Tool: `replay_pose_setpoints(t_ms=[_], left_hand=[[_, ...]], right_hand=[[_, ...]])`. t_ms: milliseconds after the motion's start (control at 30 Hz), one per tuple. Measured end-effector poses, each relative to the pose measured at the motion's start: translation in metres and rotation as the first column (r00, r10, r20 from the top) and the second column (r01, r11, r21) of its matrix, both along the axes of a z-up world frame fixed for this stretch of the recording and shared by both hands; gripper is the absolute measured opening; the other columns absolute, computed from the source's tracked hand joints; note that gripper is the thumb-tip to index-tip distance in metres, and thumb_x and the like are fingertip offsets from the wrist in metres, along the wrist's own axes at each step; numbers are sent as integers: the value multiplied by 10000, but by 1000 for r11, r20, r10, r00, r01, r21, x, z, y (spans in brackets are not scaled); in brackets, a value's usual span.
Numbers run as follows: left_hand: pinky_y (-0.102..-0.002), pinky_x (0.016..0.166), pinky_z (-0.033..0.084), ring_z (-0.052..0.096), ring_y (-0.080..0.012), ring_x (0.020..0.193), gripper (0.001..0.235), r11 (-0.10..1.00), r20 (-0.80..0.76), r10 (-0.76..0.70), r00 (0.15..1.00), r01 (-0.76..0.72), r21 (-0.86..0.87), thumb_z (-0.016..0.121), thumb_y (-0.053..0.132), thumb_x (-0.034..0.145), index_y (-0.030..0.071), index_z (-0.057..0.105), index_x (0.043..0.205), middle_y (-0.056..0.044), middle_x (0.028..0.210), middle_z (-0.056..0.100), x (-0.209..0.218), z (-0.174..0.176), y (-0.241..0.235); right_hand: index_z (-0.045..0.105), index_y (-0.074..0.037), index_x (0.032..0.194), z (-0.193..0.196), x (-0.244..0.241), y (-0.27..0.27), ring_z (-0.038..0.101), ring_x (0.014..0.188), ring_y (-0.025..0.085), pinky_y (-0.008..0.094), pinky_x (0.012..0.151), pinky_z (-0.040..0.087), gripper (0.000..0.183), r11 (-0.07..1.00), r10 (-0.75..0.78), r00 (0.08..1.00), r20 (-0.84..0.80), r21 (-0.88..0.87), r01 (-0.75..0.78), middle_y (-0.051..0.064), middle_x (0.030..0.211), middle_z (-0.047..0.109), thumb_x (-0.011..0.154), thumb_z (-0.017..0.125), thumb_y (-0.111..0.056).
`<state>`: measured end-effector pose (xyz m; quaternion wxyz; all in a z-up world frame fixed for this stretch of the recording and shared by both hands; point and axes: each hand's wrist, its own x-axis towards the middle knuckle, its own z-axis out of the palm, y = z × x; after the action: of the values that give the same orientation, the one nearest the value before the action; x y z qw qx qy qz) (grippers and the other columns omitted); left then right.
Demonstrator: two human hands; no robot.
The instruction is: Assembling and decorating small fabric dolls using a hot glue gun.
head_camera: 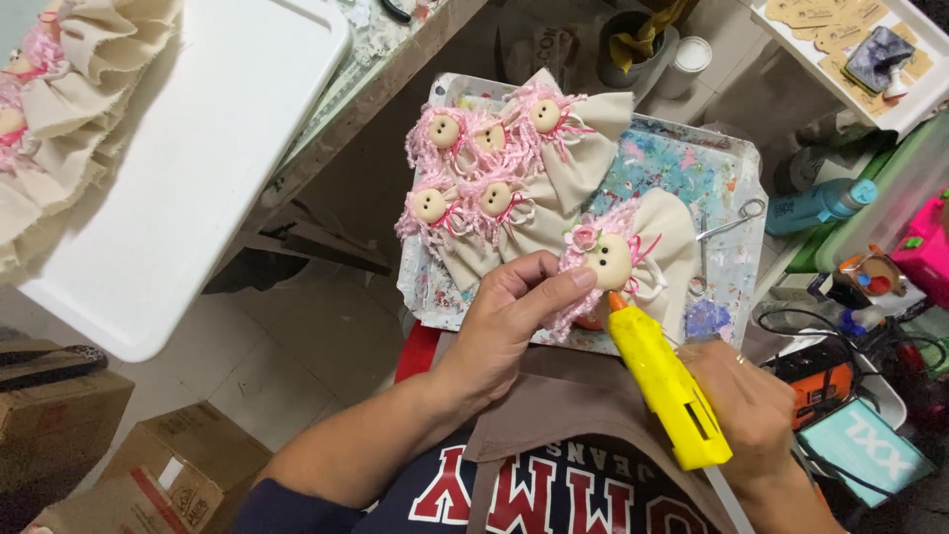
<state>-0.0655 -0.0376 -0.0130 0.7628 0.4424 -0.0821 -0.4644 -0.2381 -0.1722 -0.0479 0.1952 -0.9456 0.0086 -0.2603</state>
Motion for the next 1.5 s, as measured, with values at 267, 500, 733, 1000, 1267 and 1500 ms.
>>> replay_pose_setpoints(t_ms=[267, 500, 733, 1000, 1267, 1500], left_hand=[[-165, 625, 440, 582, -78, 627, 128, 1000, 2, -10, 1000, 10, -26, 638, 149, 806, 74, 586, 715, -43, 700, 632, 3, 0, 1], [-175, 539, 377, 444, -55, 582, 136, 998, 458, -45, 888, 56, -10, 608, 238, 836, 128, 570, 766, 36, 672, 531, 30, 6, 16], [-210, 650, 382, 436, -65, 678, 131, 993, 775, -22, 632, -73, 88, 623, 233, 824, 126, 573, 767, 40, 727, 501, 53, 37, 32], [-207, 662, 430, 533, -86, 747, 136, 970, 771, -213, 600, 222, 95, 614, 260, 823, 129, 619, 857, 16, 806, 607, 63, 41, 35], [-231, 650, 465, 568, -124, 804, 238, 895, 884, -388, 259, 334, 296, 563, 356, 815, 149, 625, 915, -18, 877, 625, 70, 51, 27], [-218, 570, 426, 554, -124, 707, 234, 956, 950, -205, 233, 257, 143, 561, 257, 847, 82, 616, 993, -46, 853, 643, 55, 66, 20]], right_hand=[[581, 27, 851, 3, 4, 4, 578, 608, 219, 311, 525, 423, 211, 998, 51, 998, 26, 32, -51, 117, 756, 609, 822, 562, -181], [570, 20, 689, -78, -54, -50, 573, 519, 210, 326, 457, 457, 95, 992, 125, 977, 174, -46, -119, 111, 630, 600, 773, 564, 65], [511, -156, 1114, -89, -33, -75, 611, 706, 212, 335, 655, 486, 402, 877, -369, 767, -525, -469, 101, 27, 827, 602, 716, 558, -187], [200, -221, 1411, -124, -12, -92, 553, 1054, 233, 456, 939, 392, 731, 914, -348, 538, -768, -405, 13, 54, 1201, 484, 745, 500, -260], [497, 139, 1278, 64, 44, -50, 466, 1172, 425, 483, 1009, 340, 432, 982, -191, 974, -126, -29, 189, 310, 1254, 519, 965, 485, -159], [575, -25, 1054, 58, 75, -25, 601, 963, 176, 410, 1031, 331, 303, 837, 237, 966, -101, 526, -151, 103, 1085, 622, 787, 577, -167]])
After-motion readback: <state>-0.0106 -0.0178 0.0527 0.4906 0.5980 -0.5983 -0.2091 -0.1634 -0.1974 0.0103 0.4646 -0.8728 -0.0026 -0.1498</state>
